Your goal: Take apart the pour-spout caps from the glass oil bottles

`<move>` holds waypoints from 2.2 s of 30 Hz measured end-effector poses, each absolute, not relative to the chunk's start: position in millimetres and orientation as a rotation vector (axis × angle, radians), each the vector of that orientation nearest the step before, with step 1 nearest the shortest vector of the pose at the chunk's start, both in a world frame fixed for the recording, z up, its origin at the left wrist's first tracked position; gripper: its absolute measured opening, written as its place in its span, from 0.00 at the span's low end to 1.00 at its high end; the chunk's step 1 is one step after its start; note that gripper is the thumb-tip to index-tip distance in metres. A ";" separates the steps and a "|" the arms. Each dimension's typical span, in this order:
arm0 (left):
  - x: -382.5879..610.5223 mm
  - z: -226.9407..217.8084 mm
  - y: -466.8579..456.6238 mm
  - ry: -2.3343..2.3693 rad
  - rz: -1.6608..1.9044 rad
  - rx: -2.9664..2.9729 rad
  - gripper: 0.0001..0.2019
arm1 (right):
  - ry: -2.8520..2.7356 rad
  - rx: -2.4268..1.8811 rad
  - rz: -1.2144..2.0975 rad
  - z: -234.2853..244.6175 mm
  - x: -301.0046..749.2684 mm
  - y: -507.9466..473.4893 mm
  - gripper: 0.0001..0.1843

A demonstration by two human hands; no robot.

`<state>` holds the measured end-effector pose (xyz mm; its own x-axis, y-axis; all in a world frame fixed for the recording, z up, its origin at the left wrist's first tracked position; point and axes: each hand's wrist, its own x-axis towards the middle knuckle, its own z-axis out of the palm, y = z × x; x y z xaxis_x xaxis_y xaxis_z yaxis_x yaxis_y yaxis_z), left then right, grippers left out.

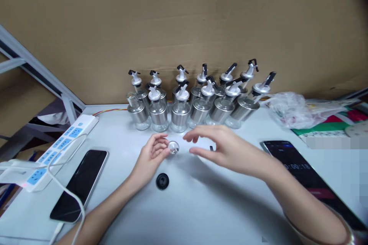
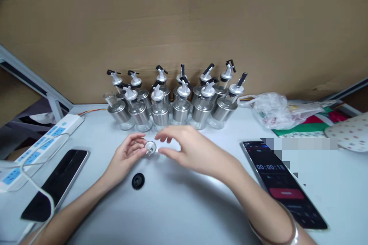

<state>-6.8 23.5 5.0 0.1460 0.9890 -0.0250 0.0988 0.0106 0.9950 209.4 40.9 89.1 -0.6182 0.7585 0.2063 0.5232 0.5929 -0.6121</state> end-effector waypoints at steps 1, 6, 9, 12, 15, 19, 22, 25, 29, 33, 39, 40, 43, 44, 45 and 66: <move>-3.3 6.1 20.9 1.143 1.063 1.273 0.19 | -2.382 -1.014 0.763 81.8 208.8 36.3 0.11; 8.7 5.2 12.1 1.042 1.029 1.146 0.23 | -2.236 -0.980 0.840 40.0 206.0 18.0 0.10; 12.2 -1.6 7.9 1.073 0.994 1.198 0.19 | -2.201 -0.968 0.816 27.7 207.6 16.5 0.09; 9.2 -6.0 4.1 1.105 0.967 1.466 0.14 | -2.168 -1.005 0.793 28.4 211.8 19.2 0.09; 0.0 -1.7 3.8 1.000 0.817 1.997 0.22 | -2.086 -1.095 0.800 33.7 216.3 22.0 0.09; -10.8 12.8 8.1 0.806 0.323 2.404 0.37 | -2.002 -1.130 0.811 35.3 219.3 23.5 0.08; -12.5 18.9 10.3 0.857 0.134 2.406 0.37 | -1.976 -1.146 0.811 32.5 219.0 23.0 0.08; -11.5 15.5 11.9 0.913 0.157 2.432 0.31 | -1.955 -1.138 0.796 30.6 218.4 22.3 0.07; -12.4 -0.5 17.7 1.128 0.569 2.450 0.18 | -1.961 -1.158 0.764 30.2 220.6 22.5 0.06; -16.4 -16.9 25.3 1.267 0.724 2.415 0.10 | -1.941 -1.219 0.723 27.6 224.0 23.5 0.07; -11.7 -11.9 20.5 1.140 0.810 2.666 0.14 | -1.866 -1.254 0.907 24.3 217.1 21.2 0.08; -8.9 -8.3 17.3 1.102 0.839 2.740 0.15 | -1.817 -1.251 1.001 24.6 214.8 20.1 0.08; 0.6 1.3 6.7 0.971 0.834 2.952 0.14 | -1.642 -1.192 1.280 25.7 207.8 16.0 0.08; 3.3 3.3 3.8 0.955 0.806 2.973 0.13 | -1.605 -1.172 1.340 25.8 205.7 14.6 0.08; 5.4 4.4 1.6 0.943 0.791 2.976 0.13 | -1.584 -1.162 1.378 25.7 203.9 13.2 0.09; 5.6 0.3 0.7 0.789 0.721 2.857 0.09 | -2.334 -1.739 0.902 26.6 272.9 36.1 0.07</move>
